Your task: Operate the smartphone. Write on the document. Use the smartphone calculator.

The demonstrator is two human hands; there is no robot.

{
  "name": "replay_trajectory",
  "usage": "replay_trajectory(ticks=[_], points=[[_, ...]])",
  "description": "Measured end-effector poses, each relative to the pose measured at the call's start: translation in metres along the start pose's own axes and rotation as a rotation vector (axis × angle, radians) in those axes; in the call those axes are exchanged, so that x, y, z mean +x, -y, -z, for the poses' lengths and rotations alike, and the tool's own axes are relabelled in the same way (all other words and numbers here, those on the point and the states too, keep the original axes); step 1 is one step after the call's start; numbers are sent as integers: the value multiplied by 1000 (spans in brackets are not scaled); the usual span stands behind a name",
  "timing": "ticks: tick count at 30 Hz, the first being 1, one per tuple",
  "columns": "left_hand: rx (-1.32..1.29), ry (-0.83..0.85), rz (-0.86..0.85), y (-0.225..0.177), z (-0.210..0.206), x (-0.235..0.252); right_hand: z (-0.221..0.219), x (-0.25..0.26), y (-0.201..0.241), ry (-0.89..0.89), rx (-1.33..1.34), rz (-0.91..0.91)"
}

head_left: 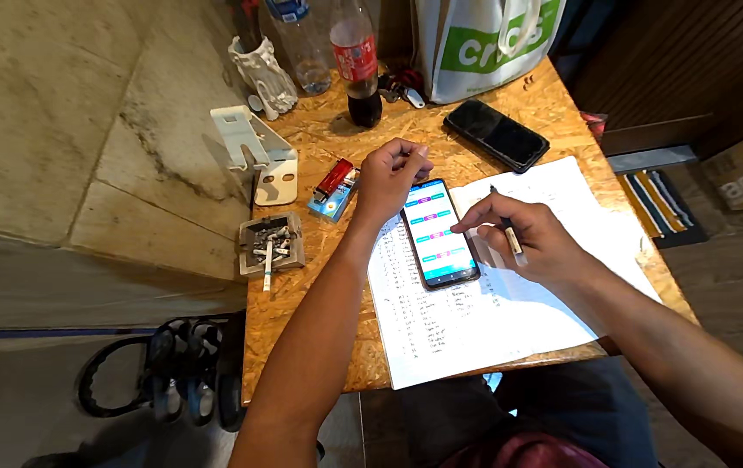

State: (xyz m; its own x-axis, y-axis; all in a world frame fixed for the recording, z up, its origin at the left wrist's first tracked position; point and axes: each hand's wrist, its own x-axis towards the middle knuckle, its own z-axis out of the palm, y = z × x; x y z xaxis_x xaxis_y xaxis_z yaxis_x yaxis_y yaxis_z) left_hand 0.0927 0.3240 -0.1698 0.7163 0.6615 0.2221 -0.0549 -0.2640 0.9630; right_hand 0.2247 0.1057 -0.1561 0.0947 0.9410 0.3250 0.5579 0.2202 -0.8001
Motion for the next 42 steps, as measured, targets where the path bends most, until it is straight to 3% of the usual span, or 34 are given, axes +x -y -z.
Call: replay_trajectory(ticks=[6,13,22,29,42], points=[[-10,-5,-6,1,0,0,2,0,4,-50,80,-6],[-9,2,-13,2,0,0,-1,-2,-1,77,74,51],[-15,2,-6,2,0,0,1,-1,4,-48,77,25],[-4,1,-16,3,0,1,-1,-2,-2,90,71,79],[-11,0,-13,3,0,0,0,-1,4,-82,38,64]])
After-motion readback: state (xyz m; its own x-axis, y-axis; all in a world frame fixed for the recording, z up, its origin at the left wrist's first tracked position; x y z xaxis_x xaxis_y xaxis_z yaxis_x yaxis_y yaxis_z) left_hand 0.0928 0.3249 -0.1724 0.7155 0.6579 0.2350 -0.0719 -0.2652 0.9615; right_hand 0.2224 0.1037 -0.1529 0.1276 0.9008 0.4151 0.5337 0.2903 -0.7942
